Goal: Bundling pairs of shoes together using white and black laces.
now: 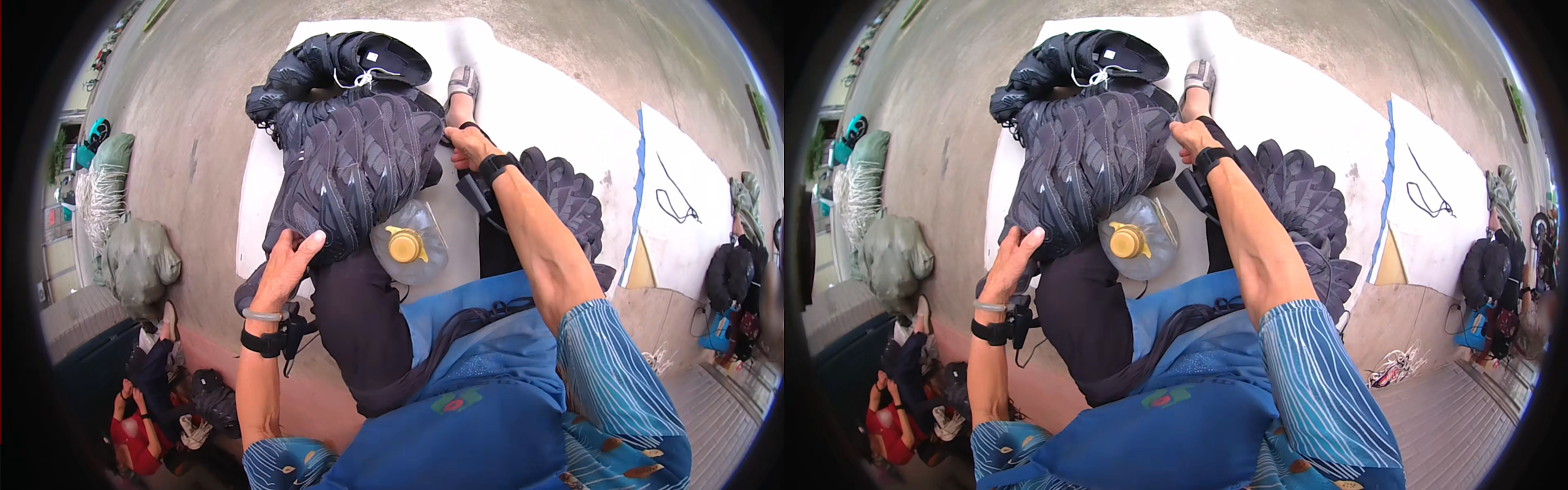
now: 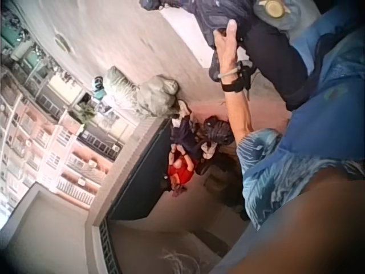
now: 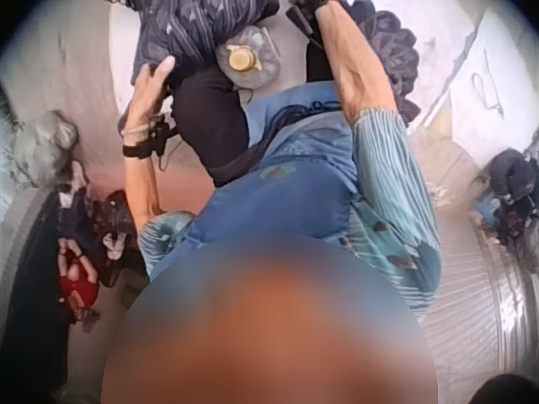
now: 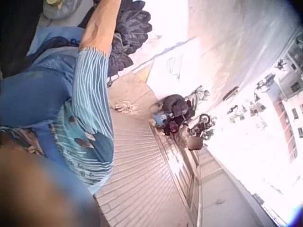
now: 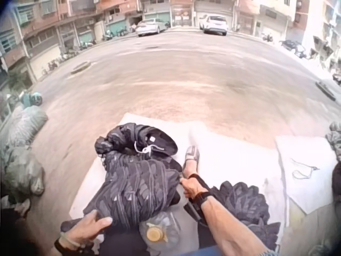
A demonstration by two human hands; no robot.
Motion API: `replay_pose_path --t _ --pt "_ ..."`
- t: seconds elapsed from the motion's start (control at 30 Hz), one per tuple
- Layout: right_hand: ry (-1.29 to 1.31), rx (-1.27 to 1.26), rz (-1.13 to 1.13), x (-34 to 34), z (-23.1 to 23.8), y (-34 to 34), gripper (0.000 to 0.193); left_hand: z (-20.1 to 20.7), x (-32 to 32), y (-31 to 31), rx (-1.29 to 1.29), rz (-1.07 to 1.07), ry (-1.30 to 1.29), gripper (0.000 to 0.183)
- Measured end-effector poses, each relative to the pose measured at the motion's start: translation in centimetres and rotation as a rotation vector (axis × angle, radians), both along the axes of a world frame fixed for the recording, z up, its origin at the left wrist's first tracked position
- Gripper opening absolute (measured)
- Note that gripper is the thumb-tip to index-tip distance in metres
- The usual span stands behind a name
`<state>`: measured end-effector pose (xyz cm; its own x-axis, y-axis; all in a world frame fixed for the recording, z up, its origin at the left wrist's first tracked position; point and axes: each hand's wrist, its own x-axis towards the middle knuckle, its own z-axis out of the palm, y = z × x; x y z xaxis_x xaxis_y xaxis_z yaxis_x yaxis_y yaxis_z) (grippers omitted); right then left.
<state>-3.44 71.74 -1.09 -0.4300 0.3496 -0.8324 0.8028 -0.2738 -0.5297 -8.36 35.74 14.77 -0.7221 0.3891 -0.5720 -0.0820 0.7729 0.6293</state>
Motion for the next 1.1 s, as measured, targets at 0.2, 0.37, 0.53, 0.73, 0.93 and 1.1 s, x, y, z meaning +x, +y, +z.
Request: replay_pose_path --t 0.2,0.37,0.53,0.73,0.93,1.1 --pt "0.077 -0.305 -0.172 -0.9 -4.9 -5.4 0.072 -0.5 0.7 0.9 0.276 0.213 -0.232 0.047" --pt "0.187 -0.414 -0.272 -0.9 -3.8 -5.4 0.083 -4.0 0.2 -0.8 0.337 0.318 -0.203 0.046" --pt "0.417 -0.603 -0.534 -3.2 -1.2 -5.8 0.049 -0.5 0.7 1.1 0.514 0.324 -0.185 0.052" --pt "0.938 -0.424 -0.301 -7.6 11.8 -9.9 0.04 5.2 1.8 -6.1 0.927 0.588 -0.184 0.046" --pt "1.378 -0.373 -0.075 -1.3 28.8 -13.9 0.022 9.7 9.3 -12.6 1.163 0.458 -0.003 0.071" --pt "1.636 0.137 0.229 12.2 32.4 -18.4 0.039 8.1 19.0 -18.4 1.146 0.367 -0.157 0.089"
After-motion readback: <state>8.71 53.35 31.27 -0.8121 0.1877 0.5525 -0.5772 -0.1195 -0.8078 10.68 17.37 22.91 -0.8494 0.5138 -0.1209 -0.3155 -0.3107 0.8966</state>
